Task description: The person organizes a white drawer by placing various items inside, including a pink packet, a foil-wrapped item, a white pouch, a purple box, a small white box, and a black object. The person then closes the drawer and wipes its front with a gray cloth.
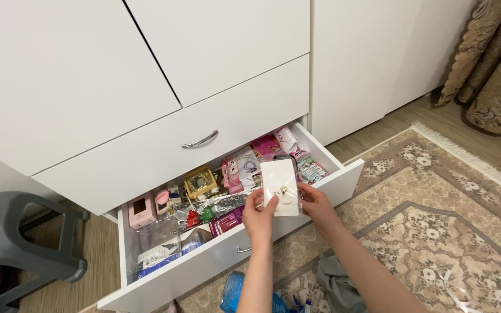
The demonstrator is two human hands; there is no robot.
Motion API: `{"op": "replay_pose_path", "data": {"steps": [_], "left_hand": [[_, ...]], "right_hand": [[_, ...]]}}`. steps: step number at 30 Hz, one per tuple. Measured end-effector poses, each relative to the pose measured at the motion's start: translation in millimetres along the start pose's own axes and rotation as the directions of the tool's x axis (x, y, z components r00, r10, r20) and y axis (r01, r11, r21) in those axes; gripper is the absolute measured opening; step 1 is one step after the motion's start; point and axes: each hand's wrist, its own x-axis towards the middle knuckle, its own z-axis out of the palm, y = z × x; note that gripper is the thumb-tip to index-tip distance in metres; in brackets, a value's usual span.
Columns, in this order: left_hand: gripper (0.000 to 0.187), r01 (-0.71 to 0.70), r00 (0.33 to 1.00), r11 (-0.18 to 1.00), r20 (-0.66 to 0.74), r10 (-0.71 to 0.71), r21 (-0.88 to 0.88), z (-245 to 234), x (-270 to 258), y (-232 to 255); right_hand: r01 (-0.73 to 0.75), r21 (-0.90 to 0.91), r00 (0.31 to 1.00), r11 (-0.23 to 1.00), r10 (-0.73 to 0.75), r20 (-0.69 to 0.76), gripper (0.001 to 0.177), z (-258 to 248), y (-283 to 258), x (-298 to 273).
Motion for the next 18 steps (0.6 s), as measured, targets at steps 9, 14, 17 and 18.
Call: {"op": "replay_pose_path", "data": {"steps": [9, 14, 17, 18], "left_hand": [[0.028, 0.068, 0.998, 0.899, 0.036, -0.058, -0.432, -9.4, 99.2, -113.2], [0.032, 0.177, 0.982, 0.905, 0.006, -0.19, -0.388, -10.7, 129.3, -121.4], [0.037, 0.178, 0.98, 0.934, -0.027, -0.195, -0.31, -9.8, 149.8, -149.4], [0.041, 0.154, 0.985, 0.95, -0.04, -0.171, -0.271, -10.2, 158.6, -164.2]], "right_hand": [[0.068, -0.065, 0.997, 0.996, -0.071, -0.04, 0.045, -28.6, 15.1, 38.8], [0.054, -0.054, 0.994, 0.997, -0.059, -0.093, 0.044, -46.5, 0.9, 58.0], [0.04, -0.04, 0.994, 0.998, -0.044, -0.097, 0.043, -51.5, -0.7, 64.8], [0.041, -0.035, 0.994, 0.999, -0.044, -0.096, 0.043, -52.9, 0.9, 67.5]]}}
